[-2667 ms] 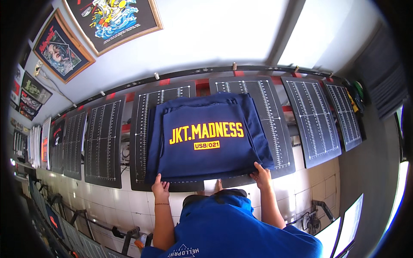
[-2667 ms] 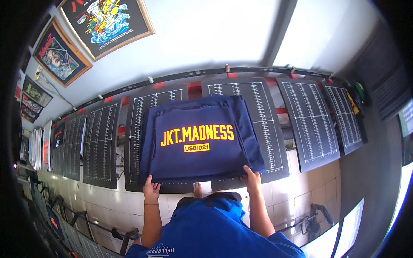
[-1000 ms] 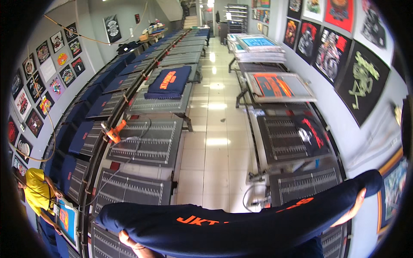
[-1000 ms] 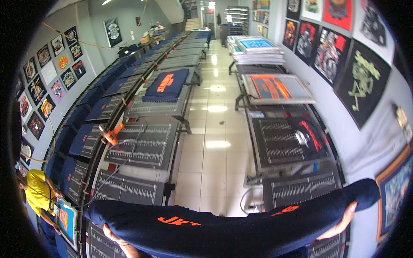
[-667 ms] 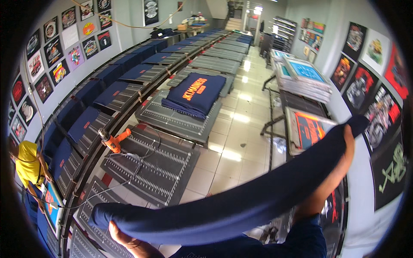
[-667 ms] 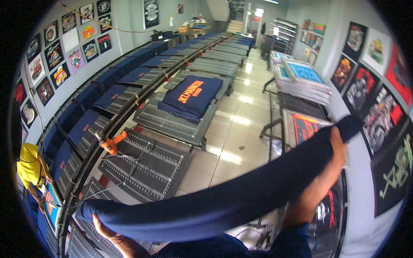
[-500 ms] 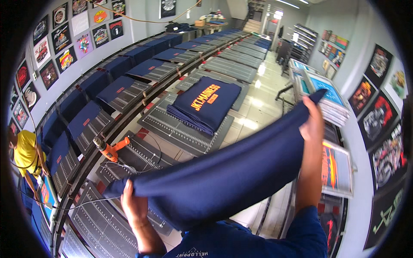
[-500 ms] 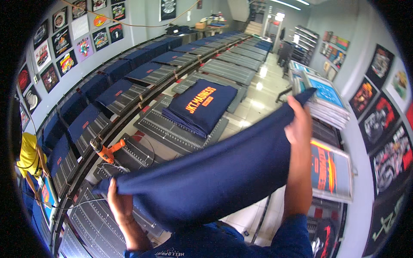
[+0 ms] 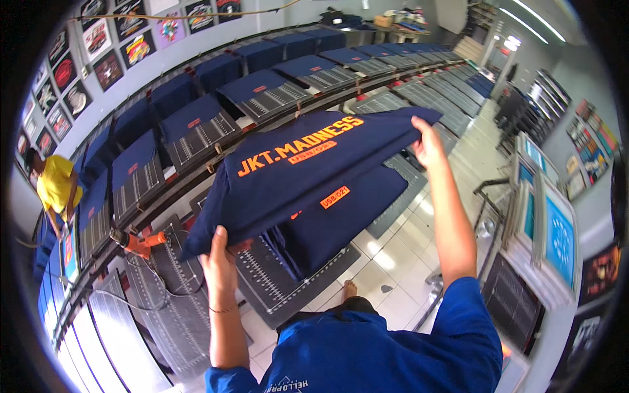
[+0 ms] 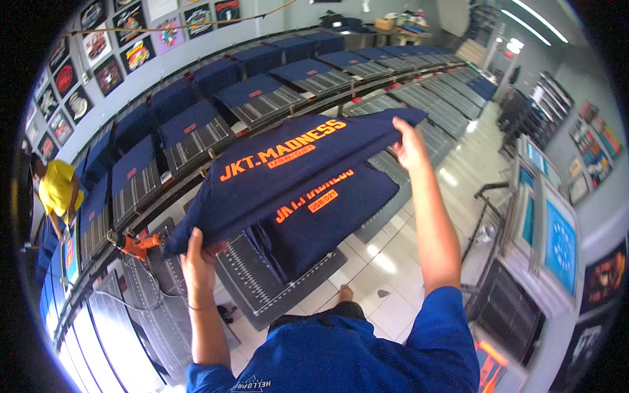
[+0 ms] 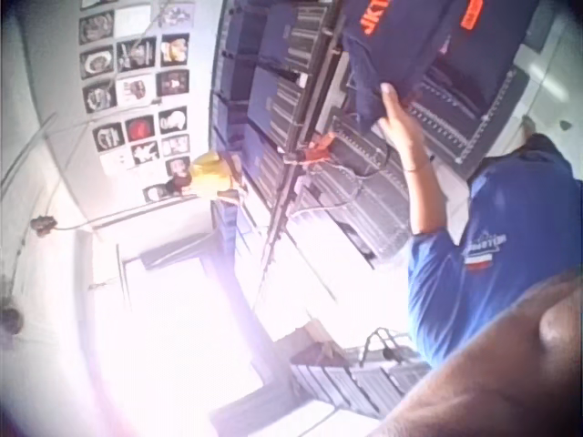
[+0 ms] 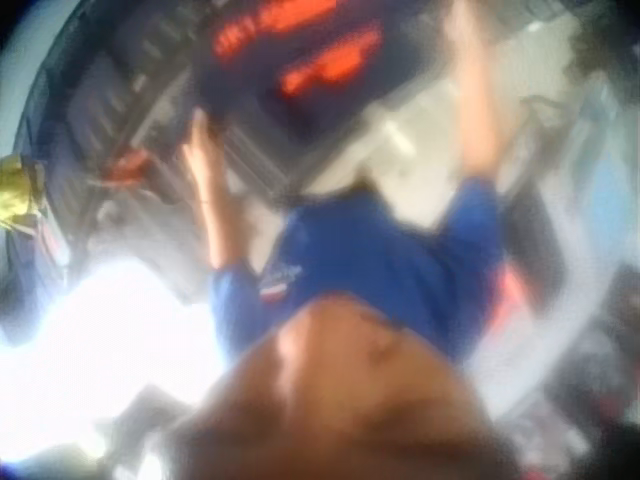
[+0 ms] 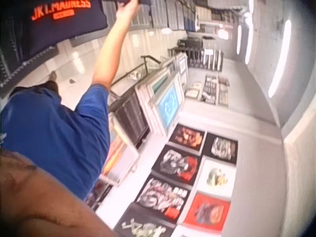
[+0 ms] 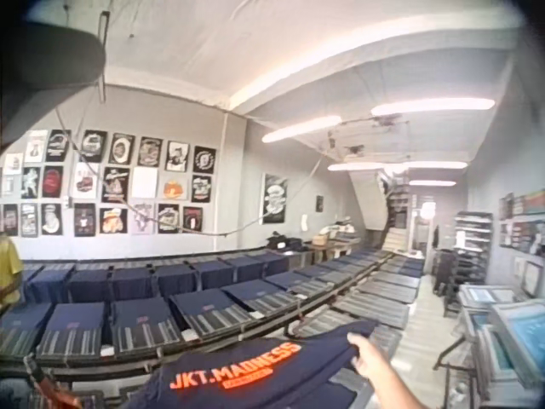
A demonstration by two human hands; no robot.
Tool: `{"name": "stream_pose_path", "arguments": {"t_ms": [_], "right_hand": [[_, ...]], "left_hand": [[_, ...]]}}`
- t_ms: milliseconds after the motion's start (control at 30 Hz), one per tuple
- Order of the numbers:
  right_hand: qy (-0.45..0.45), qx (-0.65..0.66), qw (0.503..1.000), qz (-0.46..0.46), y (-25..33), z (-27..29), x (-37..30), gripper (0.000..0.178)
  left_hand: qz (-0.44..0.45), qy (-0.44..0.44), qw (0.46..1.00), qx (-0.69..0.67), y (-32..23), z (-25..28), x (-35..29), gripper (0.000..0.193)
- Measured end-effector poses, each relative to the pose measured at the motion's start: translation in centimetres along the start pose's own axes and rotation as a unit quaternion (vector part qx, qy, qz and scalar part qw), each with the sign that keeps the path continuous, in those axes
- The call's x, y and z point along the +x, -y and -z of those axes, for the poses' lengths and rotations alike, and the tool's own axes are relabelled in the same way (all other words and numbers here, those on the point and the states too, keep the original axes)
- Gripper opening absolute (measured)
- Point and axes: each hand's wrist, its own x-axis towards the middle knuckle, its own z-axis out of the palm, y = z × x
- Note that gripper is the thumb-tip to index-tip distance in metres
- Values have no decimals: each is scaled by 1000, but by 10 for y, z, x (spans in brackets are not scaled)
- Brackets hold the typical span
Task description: The person places dark shirts onto several print platens by hand, smoothing the fabric and aligning it before using a heat gun on some of the garments.
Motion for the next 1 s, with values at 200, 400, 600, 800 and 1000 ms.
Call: {"name": "stream_pose_path", "arguments": {"t_ms": [200,400,600,800,1000], "right_hand": [[-23,-159,972,-174,-171,108,69,40],[-22,-188,945,-265,-224,167,76,40],[-31,-252,930,-266,-224,186,63,38],[-110,-565,801,167,-269,252,83,53],[-78,-280,918,-271,-227,206,79,71]], "left_hand": [[199,-159,967,-18,208,-6,-51,34],[240,-241,940,14,260,-7,-73,44],[239,-307,919,70,276,-17,-90,40],[219,-355,865,279,297,-11,-85,39],[213,-413,882,81,290,-9,-77,32]]}}
